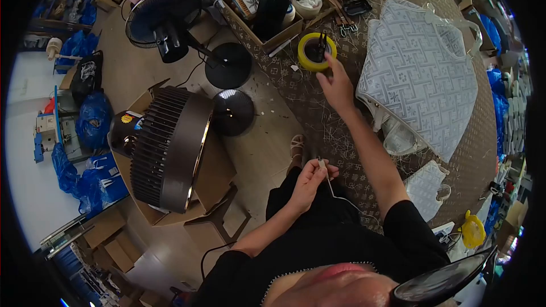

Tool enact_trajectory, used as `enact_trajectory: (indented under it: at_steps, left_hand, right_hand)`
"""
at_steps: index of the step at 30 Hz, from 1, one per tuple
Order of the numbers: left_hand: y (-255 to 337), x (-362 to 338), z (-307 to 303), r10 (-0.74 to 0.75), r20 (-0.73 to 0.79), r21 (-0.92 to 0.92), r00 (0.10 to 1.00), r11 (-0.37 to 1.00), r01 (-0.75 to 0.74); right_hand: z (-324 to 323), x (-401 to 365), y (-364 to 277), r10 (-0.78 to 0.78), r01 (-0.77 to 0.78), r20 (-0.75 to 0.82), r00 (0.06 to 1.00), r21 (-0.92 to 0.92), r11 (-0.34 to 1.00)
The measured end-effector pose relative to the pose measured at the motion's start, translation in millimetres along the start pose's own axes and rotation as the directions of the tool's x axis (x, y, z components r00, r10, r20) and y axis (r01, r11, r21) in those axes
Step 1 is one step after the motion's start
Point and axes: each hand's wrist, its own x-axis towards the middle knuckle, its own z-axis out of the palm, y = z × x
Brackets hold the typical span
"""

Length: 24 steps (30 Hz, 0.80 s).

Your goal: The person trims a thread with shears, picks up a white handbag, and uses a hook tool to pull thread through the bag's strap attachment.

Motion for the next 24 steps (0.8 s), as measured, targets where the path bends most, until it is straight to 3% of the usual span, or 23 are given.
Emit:
enact_trajectory:
  at_steps: [3, 4, 5, 6, 8, 9, 11, 13, 14, 15, 17, 18, 19, 21, 24]
  left_hand:
    - [-2, 10, -4, 0.069, 0.017, 0.067, 0.997, 0.995, -0.07]
    - [-1, 13, -4, 0.059, 0.021, 0.102, 0.998, 0.993, -0.061]
    - [1, 16, -1, 0.078, 0.036, 0.112, 0.996, 0.99, -0.081]
    - [3, 19, 3, 0.102, 0.031, 0.095, 0.994, 0.99, -0.104]
    - [5, 25, 12, 0.143, 0.049, 0.083, 0.988, 0.986, -0.147]
    - [6, 28, 17, 0.148, 0.074, 0.048, 0.986, 0.987, -0.152]
    - [9, 33, 31, 0.171, 0.126, 0.02, 0.977, 0.984, -0.174]
    - [10, 32, 51, 0.099, 0.22, 0.049, 0.971, 0.993, -0.112]
    - [9, 30, 61, 0.069, 0.275, 0.035, 0.959, 0.996, -0.081]
    - [9, 27, 69, 0.08, 0.287, 0.036, 0.955, 0.995, -0.094]
    - [7, 18, 84, -0.154, 0.438, 0.056, 0.886, 0.988, 0.144]
    - [6, 12, 93, -0.172, 0.461, 0.043, 0.871, 0.984, 0.172]
    - [1, 11, 98, -0.165, 0.468, 0.048, 0.868, 0.986, 0.162]
    - [0, 5, 110, -0.148, 0.594, -0.015, 0.791, 0.981, 0.194]
    - [-14, -1, 121, -0.205, 0.629, -0.018, 0.75, 0.96, 0.278]
  right_hand:
    - [-52, -55, -12, 0.136, -0.181, 0.239, 0.962, 0.177, 0.967]
    - [-66, -77, -11, 0.217, -0.282, 0.233, 0.948, 0.297, 0.912]
    - [-89, -95, -20, 0.231, -0.277, 0.214, 0.949, 0.213, 0.937]
    - [-109, -115, -27, 0.317, -0.371, 0.217, 0.923, 0.298, 0.879]
    - [-148, -149, -53, 0.484, -0.582, 0.323, 0.813, 0.425, 0.694]
    - [-163, -163, -68, 0.559, -0.706, 0.44, 0.703, 0.332, 0.626]
    - [-176, -196, -82, 0.499, -0.803, 0.655, 0.568, 0.306, 0.512]
    - [-174, -217, -102, 0.505, -0.828, 0.661, 0.555, 0.381, 0.412]
    - [-170, -226, -106, 0.556, -0.83, 0.62, 0.553, 0.465, 0.308]
    - [-165, -229, -111, 0.55, -0.821, 0.613, 0.567, 0.472, 0.321]
    - [-157, -237, -118, 0.575, -0.497, 0.342, 0.743, 0.857, 0.132]
    - [-153, -253, -106, 0.62, -0.42, 0.257, 0.741, 0.899, 0.129]
    - [-154, -252, -110, 0.612, -0.411, 0.251, 0.75, 0.902, 0.134]
    - [-159, -252, -123, 0.616, -0.146, -0.116, 0.779, 0.922, 0.359]
    - [-169, -263, -128, 0.642, -0.049, -0.276, 0.715, 0.896, 0.44]
